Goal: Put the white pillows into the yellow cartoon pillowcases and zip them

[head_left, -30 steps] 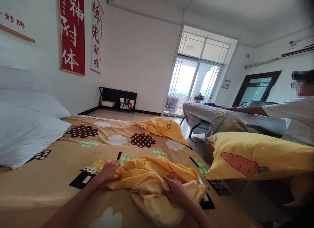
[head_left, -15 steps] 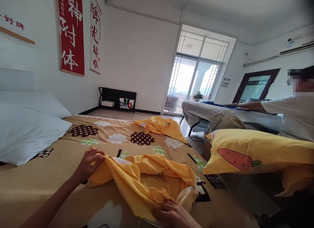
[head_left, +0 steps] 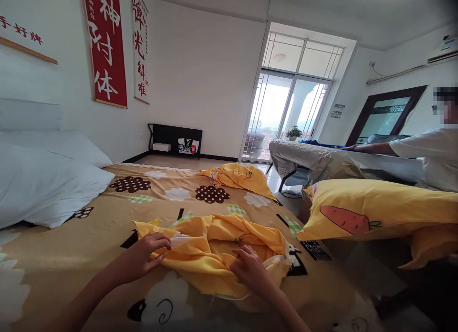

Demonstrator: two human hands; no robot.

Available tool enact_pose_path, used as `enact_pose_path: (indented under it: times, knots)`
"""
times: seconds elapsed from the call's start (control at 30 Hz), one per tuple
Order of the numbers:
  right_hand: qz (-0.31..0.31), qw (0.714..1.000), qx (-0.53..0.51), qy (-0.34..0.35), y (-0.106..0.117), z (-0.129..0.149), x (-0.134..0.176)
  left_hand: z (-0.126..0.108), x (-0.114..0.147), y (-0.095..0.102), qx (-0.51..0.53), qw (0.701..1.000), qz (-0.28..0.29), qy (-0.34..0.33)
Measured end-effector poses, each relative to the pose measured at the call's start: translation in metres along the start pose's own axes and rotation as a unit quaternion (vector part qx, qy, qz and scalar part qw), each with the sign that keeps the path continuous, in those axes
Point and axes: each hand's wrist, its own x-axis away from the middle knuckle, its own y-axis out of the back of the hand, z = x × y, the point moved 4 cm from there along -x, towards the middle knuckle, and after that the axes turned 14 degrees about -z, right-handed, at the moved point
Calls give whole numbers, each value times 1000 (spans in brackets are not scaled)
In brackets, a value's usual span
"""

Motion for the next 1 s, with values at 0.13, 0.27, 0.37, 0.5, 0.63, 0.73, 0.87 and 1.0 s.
enact_pose_path:
  times: [0.13, 0.27, 0.37, 0.5, 0.63, 0.73, 0.87, 1.0]
  knots:
    - [-43, 996, -47, 58, 11, 20, -9, 2, -2, -15, -51, 998, 5, -26]
    - [-154, 978, -117, 75, 66, 40, -18, 53, -9, -41, -197, 980, 1, -15]
    - [-236, 963, -115, 55, 109, 42, -22, 93, -8, -59, -238, 971, 21, 10]
    - [-368, 922, -119, 7, 153, 28, -26, 115, -1, -61, -213, 977, 7, 31]
    - [-508, 826, -242, -37, 187, 11, -36, 118, 1, -49, -197, 979, -26, 38]
    - [-540, 783, -298, -87, 207, 2, -49, 120, 1, -37, -167, 982, -86, 25]
    - [-517, 783, -323, -123, 225, -7, -67, 125, 4, -4, -115, 966, -217, 79]
    - [-501, 774, -355, -155, 234, -13, -81, 120, 14, 40, -41, 924, -340, 171]
